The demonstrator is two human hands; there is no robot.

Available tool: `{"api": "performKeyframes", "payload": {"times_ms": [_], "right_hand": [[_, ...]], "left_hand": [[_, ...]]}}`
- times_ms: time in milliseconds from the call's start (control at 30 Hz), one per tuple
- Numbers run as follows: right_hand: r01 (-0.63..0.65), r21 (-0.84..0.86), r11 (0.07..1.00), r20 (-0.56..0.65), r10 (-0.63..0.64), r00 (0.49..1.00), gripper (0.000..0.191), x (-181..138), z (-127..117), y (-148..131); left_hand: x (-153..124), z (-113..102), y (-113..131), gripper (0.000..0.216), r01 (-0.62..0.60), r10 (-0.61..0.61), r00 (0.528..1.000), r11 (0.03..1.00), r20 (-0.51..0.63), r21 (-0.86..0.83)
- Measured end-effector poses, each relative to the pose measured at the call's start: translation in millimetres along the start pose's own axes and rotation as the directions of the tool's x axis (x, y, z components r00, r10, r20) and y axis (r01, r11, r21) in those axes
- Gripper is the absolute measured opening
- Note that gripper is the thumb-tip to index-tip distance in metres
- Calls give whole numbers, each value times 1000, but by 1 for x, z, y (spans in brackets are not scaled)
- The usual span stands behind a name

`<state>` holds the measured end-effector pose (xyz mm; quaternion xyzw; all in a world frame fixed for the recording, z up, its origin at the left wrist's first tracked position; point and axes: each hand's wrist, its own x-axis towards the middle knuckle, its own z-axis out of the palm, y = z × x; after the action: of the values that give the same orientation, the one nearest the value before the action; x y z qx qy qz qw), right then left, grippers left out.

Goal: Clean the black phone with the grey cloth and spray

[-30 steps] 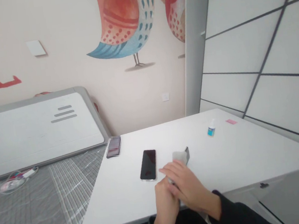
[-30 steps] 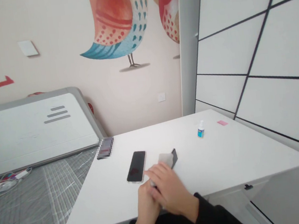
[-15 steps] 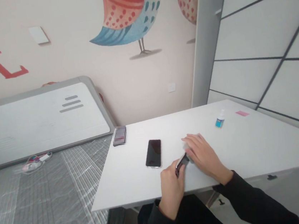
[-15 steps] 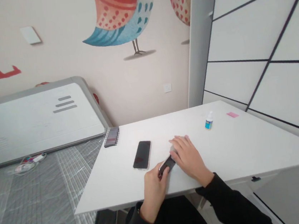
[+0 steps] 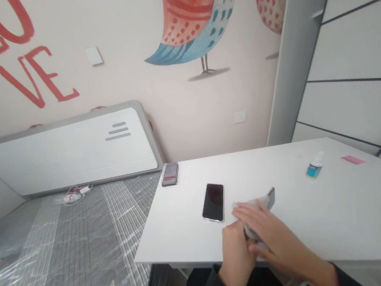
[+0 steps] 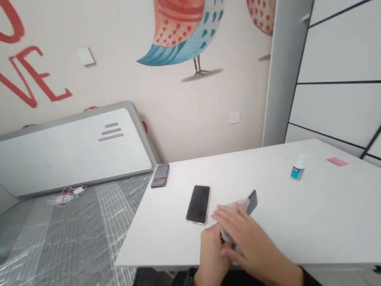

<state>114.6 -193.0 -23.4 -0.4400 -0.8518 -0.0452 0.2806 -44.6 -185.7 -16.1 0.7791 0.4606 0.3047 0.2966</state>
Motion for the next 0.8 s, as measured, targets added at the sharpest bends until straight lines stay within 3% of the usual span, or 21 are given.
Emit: {"api": "performKeyframes", "payload": {"times_ms": [100, 133, 267, 300, 367, 433, 633, 733, 800], "right_hand": [[-230, -87, 969, -209, 208, 955, 65, 2, 0, 7], [-230, -79, 970, -233, 206, 950, 67, 2, 1, 6], [27, 35, 999, -90, -24, 996, 89, 3, 4, -3], [31, 36, 999, -76, -28, 997, 85, 4, 2, -2], [-87, -11, 996, -144, 85, 986, 64, 7, -2, 6], [-198, -38, 979, -211, 186, 960, 53, 11, -6, 11], [46, 28, 999, -69, -44, 997, 45, 9, -5, 7], [-135, -100, 986, -212, 112, 971, 45, 10, -6, 13], [-141, -132, 981, -228, 109, 968, 46, 13, -5, 10]], "left_hand": [[-1, 1, -1, 26, -44, 39, 997, 997, -66, -68], [-1, 2, -1, 27, -41, 36, 997, 997, -69, -64], [0, 6, -5, 22, -29, 28, 999, 1000, -42, -8], [0, 7, -5, 21, -38, 37, 998, 999, -49, -20], [-2, 6, -4, 24, -76, 71, 995, 995, -74, -65], [-5, 6, -2, 26, -101, 94, 992, 992, -88, -77], [-8, 9, -3, 23, -138, 140, 989, 989, -53, 50], [-7, 10, -4, 26, -142, 141, 987, 990, -70, -8], [-5, 9, -2, 26, -120, 120, 991, 993, -63, 5]]}}
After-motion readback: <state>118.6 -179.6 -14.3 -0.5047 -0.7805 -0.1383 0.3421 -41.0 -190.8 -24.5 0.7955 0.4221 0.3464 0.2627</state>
